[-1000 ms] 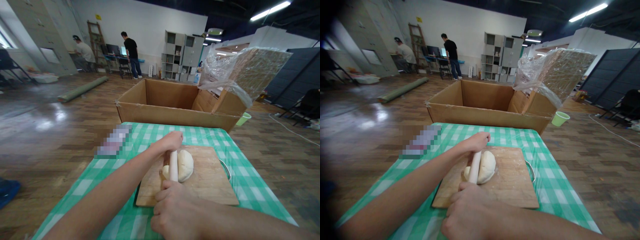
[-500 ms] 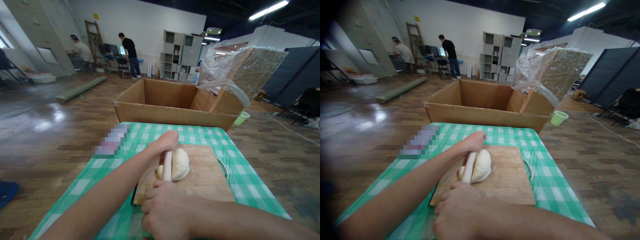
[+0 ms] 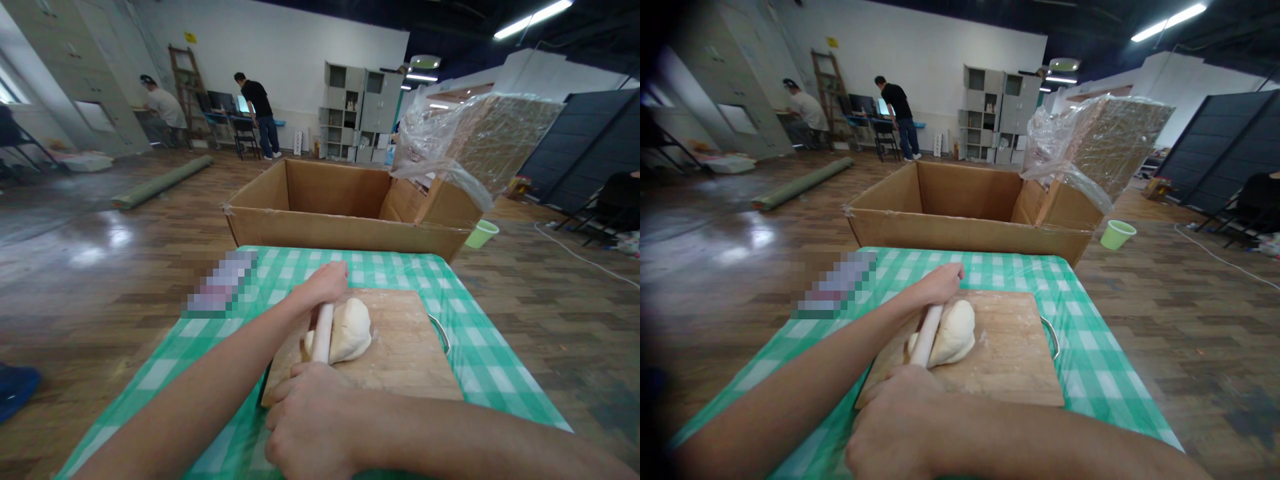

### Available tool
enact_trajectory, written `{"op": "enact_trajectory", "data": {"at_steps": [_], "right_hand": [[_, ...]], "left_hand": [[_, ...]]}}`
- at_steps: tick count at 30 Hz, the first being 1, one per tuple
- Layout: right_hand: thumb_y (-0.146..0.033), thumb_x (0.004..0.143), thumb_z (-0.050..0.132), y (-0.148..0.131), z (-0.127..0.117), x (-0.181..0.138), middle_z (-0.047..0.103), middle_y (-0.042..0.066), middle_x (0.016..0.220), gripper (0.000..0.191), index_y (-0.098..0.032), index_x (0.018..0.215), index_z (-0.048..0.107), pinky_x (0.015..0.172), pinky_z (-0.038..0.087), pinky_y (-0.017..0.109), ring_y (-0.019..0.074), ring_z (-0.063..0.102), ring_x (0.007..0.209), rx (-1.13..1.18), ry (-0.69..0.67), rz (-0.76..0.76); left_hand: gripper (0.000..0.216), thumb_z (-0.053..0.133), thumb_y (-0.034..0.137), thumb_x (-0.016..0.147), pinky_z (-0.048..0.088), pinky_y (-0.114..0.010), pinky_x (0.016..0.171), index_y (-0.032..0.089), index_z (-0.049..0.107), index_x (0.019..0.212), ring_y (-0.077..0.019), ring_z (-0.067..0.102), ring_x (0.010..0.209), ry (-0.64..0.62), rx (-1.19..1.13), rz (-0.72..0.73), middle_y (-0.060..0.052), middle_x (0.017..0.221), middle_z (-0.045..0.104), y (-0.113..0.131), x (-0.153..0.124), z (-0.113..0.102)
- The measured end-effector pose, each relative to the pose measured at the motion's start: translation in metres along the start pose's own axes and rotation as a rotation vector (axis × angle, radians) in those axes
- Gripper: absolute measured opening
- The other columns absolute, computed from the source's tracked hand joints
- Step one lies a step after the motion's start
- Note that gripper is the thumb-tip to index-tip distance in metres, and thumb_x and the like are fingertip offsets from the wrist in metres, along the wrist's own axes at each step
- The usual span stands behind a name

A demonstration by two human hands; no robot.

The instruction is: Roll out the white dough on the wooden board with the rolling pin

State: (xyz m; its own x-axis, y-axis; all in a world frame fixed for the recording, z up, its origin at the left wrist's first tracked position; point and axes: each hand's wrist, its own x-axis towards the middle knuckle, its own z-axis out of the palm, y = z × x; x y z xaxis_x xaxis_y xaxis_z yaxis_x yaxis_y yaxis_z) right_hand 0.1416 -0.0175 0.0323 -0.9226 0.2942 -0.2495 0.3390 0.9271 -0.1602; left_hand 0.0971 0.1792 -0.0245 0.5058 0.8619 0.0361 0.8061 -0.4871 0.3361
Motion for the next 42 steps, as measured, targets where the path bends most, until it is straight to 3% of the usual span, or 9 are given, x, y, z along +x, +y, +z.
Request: {"op": "enact_trajectory", "data": {"at_steps": [8, 15, 26, 34, 42], "right_hand": [[-0.054, 0.100, 0.054, 0.000, -0.006, 0.003, 0.077, 0.004, 0.071, 0.048, -0.018, 0.086, 0.083, 0.052, 0.039, 0.034, 0.0231, 0.067, 0.068, -0.007, -0.052, -0.014], [-0.056, 0.098, 0.058, -0.004, -0.009, 0.015, 0.079, 0.005, 0.075, 0.046, -0.020, 0.086, 0.084, 0.053, 0.044, 0.035, 0.0240, 0.069, 0.068, -0.002, -0.136, -0.038], [-0.062, 0.096, 0.056, 0.001, 0.014, 0.010, 0.074, 0.005, 0.064, 0.052, -0.020, 0.078, 0.081, 0.065, 0.049, 0.037, 0.0238, 0.067, 0.062, -0.002, 0.006, -0.065], [-0.065, 0.094, 0.055, 0.009, 0.047, 0.002, 0.067, 0.000, 0.057, 0.052, -0.022, 0.073, 0.077, 0.065, 0.041, 0.039, 0.0196, 0.056, 0.057, -0.015, 0.229, -0.177], [-0.059, 0.091, 0.059, 0.013, 0.056, -0.017, 0.060, -0.004, 0.056, 0.051, -0.024, 0.056, 0.053, 0.074, 0.032, 0.042, 0.0169, 0.042, 0.062, 0.142, 0.410, -0.184]], "left_hand": [[0.029, 0.046, 0.011, 0.091, 0.048, -0.033, 0.080, 0.019, 0.068, 0.108, -0.0263, 0.068, 0.097, 0.003, 0.030, -0.028, -0.012, 0.109, 0.074, -0.007, -0.005, 0.000], [0.028, 0.044, 0.011, 0.094, 0.047, -0.033, 0.083, 0.019, 0.066, 0.108, -0.0254, 0.067, 0.098, 0.026, 0.033, -0.008, -0.012, 0.109, 0.073, 0.000, -0.009, -0.005], [0.027, 0.048, 0.008, 0.090, 0.047, -0.030, 0.080, 0.020, 0.067, 0.105, -0.0224, 0.067, 0.093, 0.051, -0.040, -0.056, -0.009, 0.106, 0.075, -0.002, -0.013, -0.008], [0.033, 0.047, 0.006, 0.088, 0.047, -0.031, 0.084, 0.022, 0.068, 0.107, -0.0223, 0.065, 0.098, 0.111, -0.105, -0.027, -0.006, 0.106, 0.075, 0.001, -0.016, -0.009], [0.031, 0.056, 0.003, 0.081, 0.048, -0.028, 0.082, 0.022, 0.070, 0.101, -0.0203, 0.067, 0.096, 0.094, -0.183, -0.002, -0.004, 0.102, 0.076, -0.002, -0.015, -0.004]]}}
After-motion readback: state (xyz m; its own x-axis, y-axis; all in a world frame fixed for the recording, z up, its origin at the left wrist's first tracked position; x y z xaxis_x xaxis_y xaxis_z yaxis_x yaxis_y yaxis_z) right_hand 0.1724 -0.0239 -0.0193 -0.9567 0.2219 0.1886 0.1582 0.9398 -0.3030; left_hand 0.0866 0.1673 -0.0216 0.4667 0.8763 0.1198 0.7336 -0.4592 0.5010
